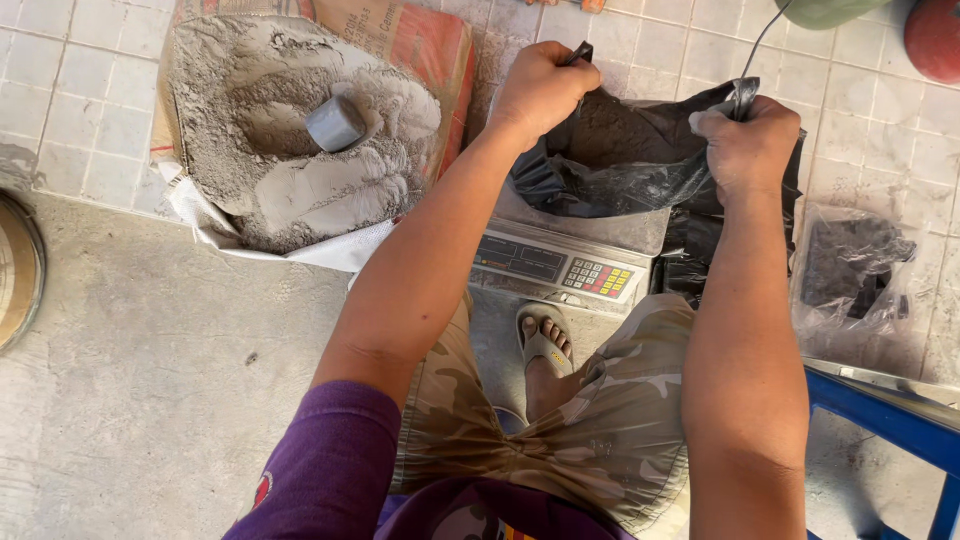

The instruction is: The person fills a black plastic bag with cement powder by scooping it from a large bag into the smaller bag using a small grey cup, then places the black bag onto a digital scale.

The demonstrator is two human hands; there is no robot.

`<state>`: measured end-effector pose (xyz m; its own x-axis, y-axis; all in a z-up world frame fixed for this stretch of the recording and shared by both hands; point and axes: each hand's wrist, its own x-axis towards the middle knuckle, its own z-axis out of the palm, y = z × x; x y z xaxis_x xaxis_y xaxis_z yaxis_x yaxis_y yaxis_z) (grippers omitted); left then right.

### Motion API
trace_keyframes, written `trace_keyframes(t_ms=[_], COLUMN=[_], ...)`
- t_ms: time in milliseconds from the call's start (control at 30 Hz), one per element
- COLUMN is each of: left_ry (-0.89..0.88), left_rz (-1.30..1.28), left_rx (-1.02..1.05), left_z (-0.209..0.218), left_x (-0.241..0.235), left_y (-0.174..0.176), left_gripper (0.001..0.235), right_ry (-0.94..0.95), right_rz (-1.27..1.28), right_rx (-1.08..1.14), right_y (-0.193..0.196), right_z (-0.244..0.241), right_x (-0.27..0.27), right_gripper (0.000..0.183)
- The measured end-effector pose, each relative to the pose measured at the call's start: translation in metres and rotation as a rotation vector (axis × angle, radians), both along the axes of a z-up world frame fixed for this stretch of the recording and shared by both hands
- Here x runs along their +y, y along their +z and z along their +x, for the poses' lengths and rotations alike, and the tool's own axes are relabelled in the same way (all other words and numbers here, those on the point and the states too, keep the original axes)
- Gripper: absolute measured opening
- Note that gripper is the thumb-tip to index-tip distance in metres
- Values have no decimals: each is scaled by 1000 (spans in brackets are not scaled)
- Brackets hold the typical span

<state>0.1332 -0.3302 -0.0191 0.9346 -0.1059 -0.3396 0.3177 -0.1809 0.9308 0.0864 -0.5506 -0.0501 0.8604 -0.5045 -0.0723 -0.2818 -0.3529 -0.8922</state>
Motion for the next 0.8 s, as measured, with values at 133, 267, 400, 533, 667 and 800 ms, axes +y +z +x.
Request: trace_keyframes(t_ms=[133,267,400,533,667,800], left_ry=[-107,-183,-223,-222,-206,-230], left_rz=[309,256,267,268,219,256], left_rx=[12,69,73,87,55,43], left_z=[-11,-10,-12,-11,-9,-10], left_x=[4,-1,-6,-8,-12,-14], left_y=[17,10,7,8,-3,0], left_gripper=[13,13,12,10,15,21], right_ry=[21,56,81,100,124,140], right_rz=[-21,-94,-99,-93,-86,-93], right_rx=[8,60,78,86,75,60], right_y=[0,5,6,7,11,11], right_z=[-2,-6,-8,-7,-10,-10], right_x=[1,8,12,16,20,21], right_gripper=[25,32,28,25,21,23])
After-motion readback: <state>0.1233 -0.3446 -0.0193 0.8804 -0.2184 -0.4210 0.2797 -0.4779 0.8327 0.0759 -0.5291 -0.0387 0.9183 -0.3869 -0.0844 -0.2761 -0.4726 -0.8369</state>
